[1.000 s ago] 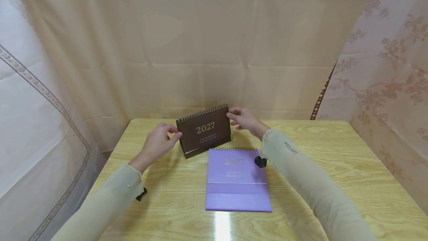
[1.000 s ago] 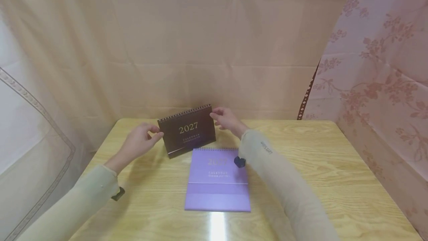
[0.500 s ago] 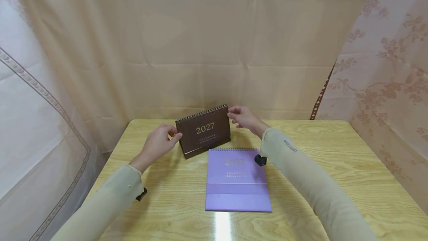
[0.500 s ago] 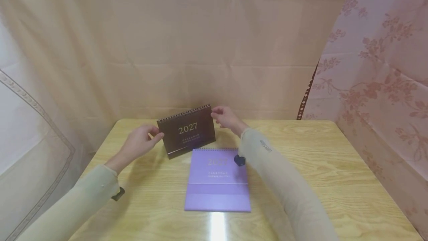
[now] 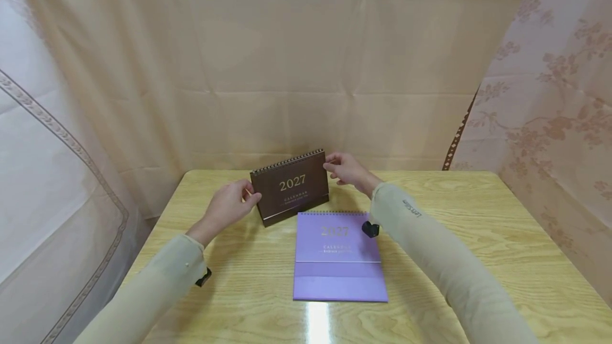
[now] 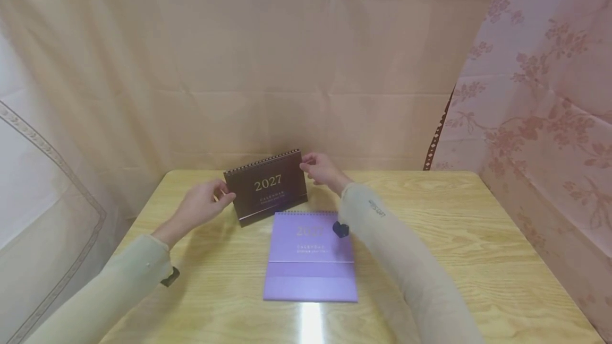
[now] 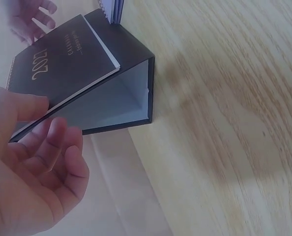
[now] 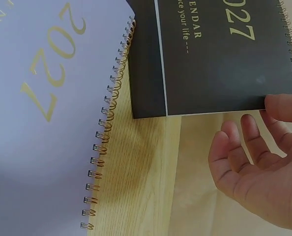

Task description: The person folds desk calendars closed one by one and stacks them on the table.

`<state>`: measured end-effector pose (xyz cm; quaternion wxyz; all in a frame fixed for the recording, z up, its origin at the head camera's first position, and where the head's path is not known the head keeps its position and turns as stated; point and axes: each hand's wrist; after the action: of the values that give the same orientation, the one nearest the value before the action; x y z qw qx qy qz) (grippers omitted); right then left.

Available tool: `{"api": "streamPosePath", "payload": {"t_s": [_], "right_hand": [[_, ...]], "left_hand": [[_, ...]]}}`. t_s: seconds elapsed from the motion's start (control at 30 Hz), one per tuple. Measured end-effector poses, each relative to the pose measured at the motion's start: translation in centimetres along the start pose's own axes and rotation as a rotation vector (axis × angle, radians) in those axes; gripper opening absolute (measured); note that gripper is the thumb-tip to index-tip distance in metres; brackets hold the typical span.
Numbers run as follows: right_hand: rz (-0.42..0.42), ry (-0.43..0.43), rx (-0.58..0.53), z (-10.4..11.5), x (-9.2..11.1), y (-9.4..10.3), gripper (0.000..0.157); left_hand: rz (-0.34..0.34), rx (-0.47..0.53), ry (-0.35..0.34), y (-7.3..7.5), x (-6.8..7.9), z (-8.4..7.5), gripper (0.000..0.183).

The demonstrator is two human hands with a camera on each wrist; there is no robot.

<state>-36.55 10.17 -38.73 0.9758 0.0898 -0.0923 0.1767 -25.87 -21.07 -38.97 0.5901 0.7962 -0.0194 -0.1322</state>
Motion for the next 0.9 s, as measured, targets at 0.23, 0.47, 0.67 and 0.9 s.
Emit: {"api": "streamPosePath", "payload": {"t_s": [0.23, 0.47, 0.67, 0.9], "right_hand": [[0.004, -0.004, 0.021, 0.1, 0.2, -0.1, 0.036], [0.007, -0.001, 0.035, -0.3, 0.2, -0.2, 0.037], [0.014, 0.002, 0.043, -0.6, -0.1, -0.2, 0.038], [0.02, -0.011, 0.033, -0.5, 0.0, -0.2, 0.039]], "left_hand": [[0.012, 0.027, 0.003, -0.4, -0.2, 0.0, 0.02], [0.043, 0.125, 0.006, -1.0, -0.3, 0.4, 0.02], [0.056, 0.2, 0.032, -1.6, -0.3, 0.5, 0.021], [0.045, 0.231, 0.041, -2.3, -0.1, 0.4, 0.021]]}}
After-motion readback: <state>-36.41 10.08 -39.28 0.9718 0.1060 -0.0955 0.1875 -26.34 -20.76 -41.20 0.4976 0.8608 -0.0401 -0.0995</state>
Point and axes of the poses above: each hand's wrist, its own x-axis away from the middle knuckle, its own y-axis out of the back of the hand, z = x × y, and after that the axes turned 12 degrees about -x, right-handed
